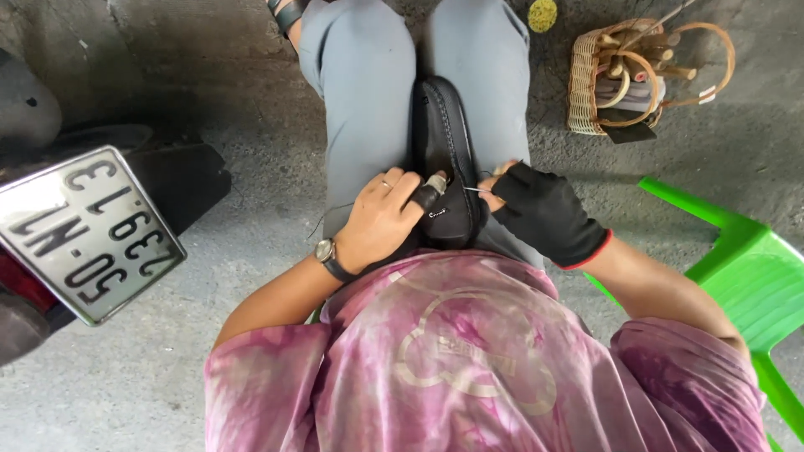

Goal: Hand-sewing the sole of a black leather shoe using a needle and thread at a repair station.

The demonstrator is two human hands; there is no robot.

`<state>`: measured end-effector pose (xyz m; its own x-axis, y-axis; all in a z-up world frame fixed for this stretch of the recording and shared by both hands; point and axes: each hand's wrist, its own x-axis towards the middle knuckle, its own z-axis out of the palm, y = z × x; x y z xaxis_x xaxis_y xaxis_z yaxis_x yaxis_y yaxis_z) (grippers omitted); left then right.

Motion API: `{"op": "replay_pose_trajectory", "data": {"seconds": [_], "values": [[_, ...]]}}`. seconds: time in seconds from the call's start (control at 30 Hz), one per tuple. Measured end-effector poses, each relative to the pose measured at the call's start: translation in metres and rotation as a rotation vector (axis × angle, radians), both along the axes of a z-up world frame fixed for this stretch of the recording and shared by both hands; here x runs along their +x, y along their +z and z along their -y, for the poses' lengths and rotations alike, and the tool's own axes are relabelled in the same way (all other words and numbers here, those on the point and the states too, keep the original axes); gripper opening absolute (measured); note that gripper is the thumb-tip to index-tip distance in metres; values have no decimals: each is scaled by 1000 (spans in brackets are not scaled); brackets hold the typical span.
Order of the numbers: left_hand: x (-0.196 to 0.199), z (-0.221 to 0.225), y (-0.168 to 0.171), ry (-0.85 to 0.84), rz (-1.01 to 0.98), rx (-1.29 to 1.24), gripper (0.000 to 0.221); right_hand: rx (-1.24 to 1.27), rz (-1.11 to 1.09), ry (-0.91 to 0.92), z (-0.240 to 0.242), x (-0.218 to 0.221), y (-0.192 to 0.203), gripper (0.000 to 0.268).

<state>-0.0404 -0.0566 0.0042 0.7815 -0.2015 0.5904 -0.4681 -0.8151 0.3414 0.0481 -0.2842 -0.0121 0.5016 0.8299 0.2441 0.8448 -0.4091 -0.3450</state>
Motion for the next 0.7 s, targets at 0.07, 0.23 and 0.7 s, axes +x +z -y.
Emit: {"op": "replay_pose_trajectory", "data": {"seconds": [0.07,0.23,0.7], "values": [[0,-2,-5,15,9,-40,25,119,-350,62,2,7,1,8],[-15,-27,-9,118,-474,-427,20,-94,-931,-251,48,35,41,13],[3,-25,8,153,-525,-37,59,-53,-655,70,6,28,23,50]]}}
